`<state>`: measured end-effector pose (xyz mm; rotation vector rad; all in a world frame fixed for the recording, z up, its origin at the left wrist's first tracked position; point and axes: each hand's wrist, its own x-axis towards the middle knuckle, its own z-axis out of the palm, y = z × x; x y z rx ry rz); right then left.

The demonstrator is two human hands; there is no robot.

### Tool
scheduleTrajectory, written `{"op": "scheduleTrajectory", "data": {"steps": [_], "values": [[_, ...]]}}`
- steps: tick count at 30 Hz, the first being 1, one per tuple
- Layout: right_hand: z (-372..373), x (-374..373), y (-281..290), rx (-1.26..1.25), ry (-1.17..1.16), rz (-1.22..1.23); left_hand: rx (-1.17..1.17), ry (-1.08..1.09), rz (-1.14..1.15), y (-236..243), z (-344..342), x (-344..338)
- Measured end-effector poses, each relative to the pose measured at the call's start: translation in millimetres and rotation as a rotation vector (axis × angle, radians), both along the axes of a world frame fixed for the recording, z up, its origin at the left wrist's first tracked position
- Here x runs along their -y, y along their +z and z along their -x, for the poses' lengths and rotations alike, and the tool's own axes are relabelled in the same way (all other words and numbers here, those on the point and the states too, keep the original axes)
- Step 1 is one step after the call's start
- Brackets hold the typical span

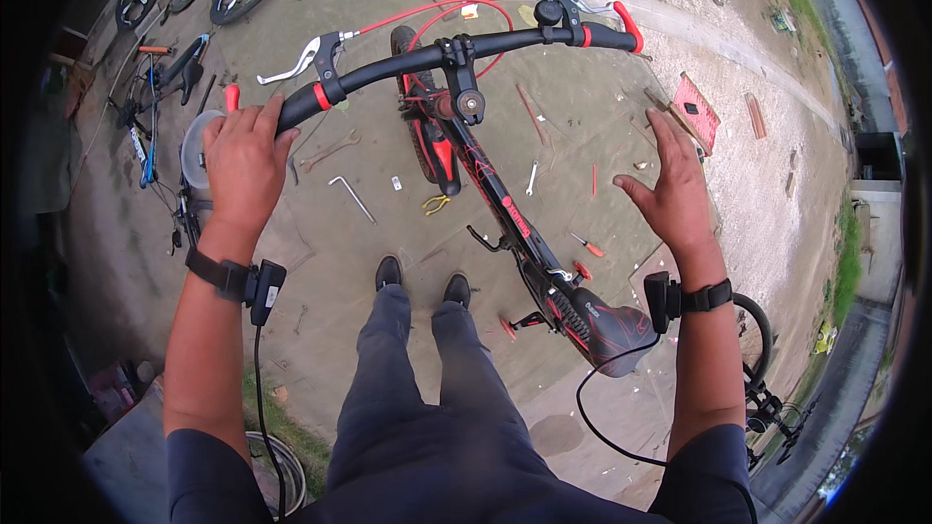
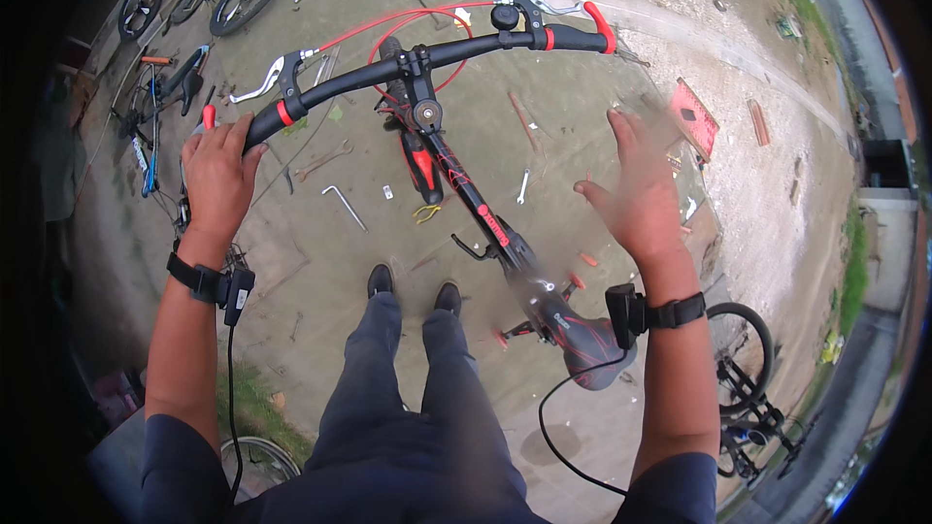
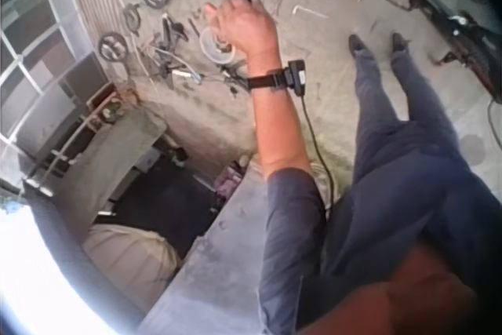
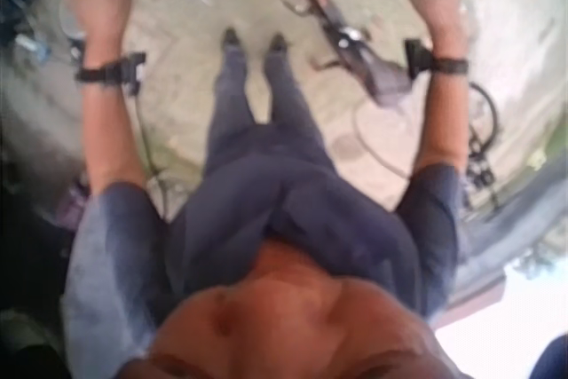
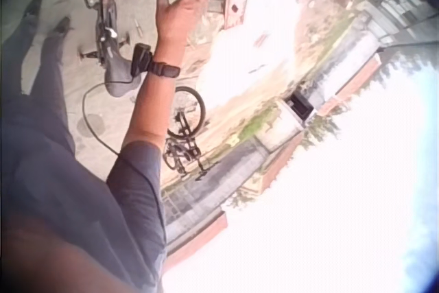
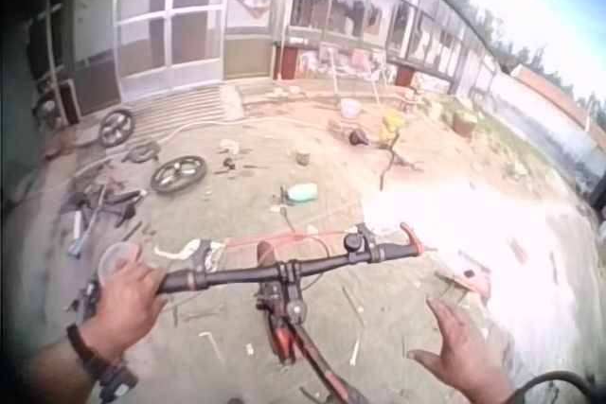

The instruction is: The person adjusts the handlebars of a red and black bicycle, then flips it upside down to access the rear wheel. Using a multi-tool, they loosen and tighten the axle nuts on the rear wheel while the bike rests on its saddle and handlebars.

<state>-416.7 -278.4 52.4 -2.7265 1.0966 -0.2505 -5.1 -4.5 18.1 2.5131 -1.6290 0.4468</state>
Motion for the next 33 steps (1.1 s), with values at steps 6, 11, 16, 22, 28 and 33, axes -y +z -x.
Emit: {"op": "scheduleTrajectory", "data": {"steps": [6, 11, 16, 22, 28, 33], "values": [[-107.9, 109.0, -0.8, -0.100, 0.207, 0.343, -0.025, -0.049, 0.098, -5.1, 2.4, 1.8], [-140.4, 136.3, -9.9, -0.205, 0.157, 0.001, -0.040, -0.052, 0.136, -5.5, 2.2, -2.3], [-133.3, 143.7, -15.0, -0.242, 0.165, 0.134, -0.068, -0.059, 0.152, -6.6, 0.8, -1.8], [-128.0, 155.8, -26.6, -0.245, 0.151, 0.227, -0.070, -0.060, 0.159, -6.6, 2.4, -0.4], [-128.7, 156.4, -28.5, -0.212, 0.177, 0.238, -0.073, -0.054, 0.166, -6.9, 2.7, -3.3], [-123.8, 158.1, -31.1, -0.143, 0.230, 0.293, -0.085, -0.070, 0.172, -5.0, 3.1, -1.4]]}}
